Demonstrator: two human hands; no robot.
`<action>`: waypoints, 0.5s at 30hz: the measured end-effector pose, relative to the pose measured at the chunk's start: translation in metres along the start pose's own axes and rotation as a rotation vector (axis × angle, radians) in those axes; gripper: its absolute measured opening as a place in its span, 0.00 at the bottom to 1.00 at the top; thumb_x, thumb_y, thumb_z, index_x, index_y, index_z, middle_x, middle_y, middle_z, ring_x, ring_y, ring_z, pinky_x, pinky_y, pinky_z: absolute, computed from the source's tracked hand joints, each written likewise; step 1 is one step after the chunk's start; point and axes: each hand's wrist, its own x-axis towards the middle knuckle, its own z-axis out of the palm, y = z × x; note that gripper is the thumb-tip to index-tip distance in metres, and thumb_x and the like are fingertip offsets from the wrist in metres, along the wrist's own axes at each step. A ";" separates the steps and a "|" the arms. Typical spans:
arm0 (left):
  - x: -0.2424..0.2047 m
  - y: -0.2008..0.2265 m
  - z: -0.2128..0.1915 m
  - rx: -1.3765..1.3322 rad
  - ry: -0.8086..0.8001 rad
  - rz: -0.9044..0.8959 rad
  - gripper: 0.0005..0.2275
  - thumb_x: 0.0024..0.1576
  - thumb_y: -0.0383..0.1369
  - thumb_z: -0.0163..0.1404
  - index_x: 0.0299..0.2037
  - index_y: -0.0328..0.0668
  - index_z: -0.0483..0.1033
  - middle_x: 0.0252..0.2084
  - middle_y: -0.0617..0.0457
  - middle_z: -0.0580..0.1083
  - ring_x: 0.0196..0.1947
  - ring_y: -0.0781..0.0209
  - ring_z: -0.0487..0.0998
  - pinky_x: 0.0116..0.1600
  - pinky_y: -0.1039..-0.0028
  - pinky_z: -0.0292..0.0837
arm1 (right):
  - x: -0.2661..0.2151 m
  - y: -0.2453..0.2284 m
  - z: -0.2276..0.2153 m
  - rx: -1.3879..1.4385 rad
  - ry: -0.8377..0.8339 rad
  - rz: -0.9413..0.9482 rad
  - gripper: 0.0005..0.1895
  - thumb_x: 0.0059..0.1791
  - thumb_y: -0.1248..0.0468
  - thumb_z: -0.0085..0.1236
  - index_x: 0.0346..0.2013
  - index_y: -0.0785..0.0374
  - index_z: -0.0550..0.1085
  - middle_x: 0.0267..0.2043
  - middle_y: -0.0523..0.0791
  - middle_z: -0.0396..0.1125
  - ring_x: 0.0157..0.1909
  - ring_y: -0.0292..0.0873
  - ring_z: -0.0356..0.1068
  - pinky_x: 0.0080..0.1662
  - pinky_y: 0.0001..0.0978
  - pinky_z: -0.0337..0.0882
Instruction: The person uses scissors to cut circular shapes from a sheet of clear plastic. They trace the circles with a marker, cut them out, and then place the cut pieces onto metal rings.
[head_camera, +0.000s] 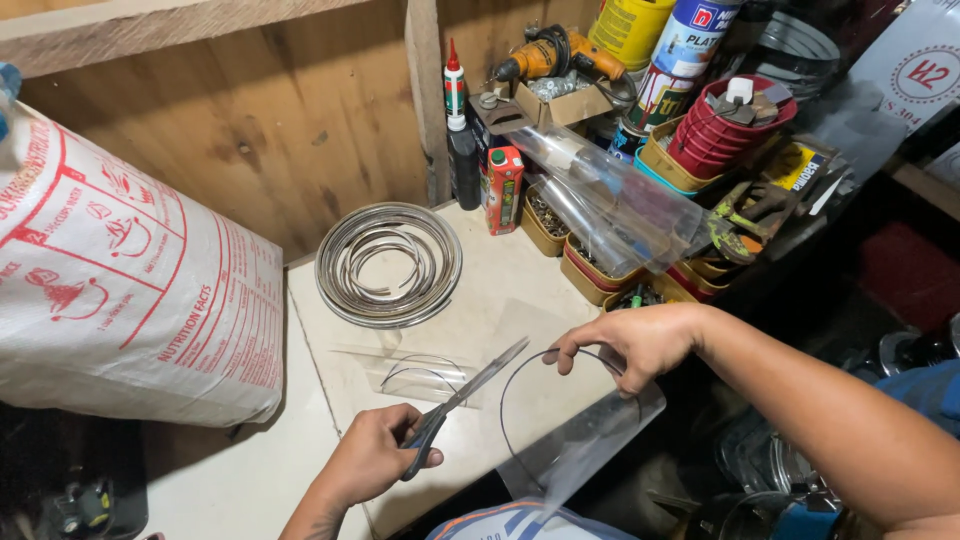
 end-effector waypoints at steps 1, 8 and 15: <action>0.000 0.003 -0.001 0.001 -0.002 0.001 0.15 0.43 0.28 0.74 0.28 0.41 0.76 0.23 0.58 0.67 0.23 0.67 0.65 0.29 0.75 0.60 | 0.001 0.003 -0.001 0.001 0.002 0.001 0.34 0.33 0.72 0.57 0.55 0.53 0.71 0.56 0.40 0.71 0.24 0.35 0.63 0.29 0.25 0.65; 0.000 0.016 -0.002 0.011 -0.011 0.000 0.14 0.41 0.28 0.73 0.28 0.43 0.77 0.22 0.58 0.68 0.23 0.66 0.64 0.29 0.75 0.59 | 0.008 0.003 -0.004 -0.021 -0.048 -0.104 0.29 0.33 0.74 0.58 0.48 0.55 0.69 0.75 0.44 0.58 0.25 0.39 0.63 0.29 0.30 0.67; -0.003 0.023 -0.005 0.042 -0.002 -0.010 0.16 0.40 0.28 0.74 0.27 0.42 0.75 0.22 0.57 0.69 0.20 0.66 0.67 0.27 0.75 0.62 | 0.015 -0.004 -0.010 -0.115 -0.062 -0.026 0.27 0.33 0.75 0.60 0.44 0.53 0.68 0.76 0.43 0.58 0.24 0.40 0.62 0.30 0.33 0.66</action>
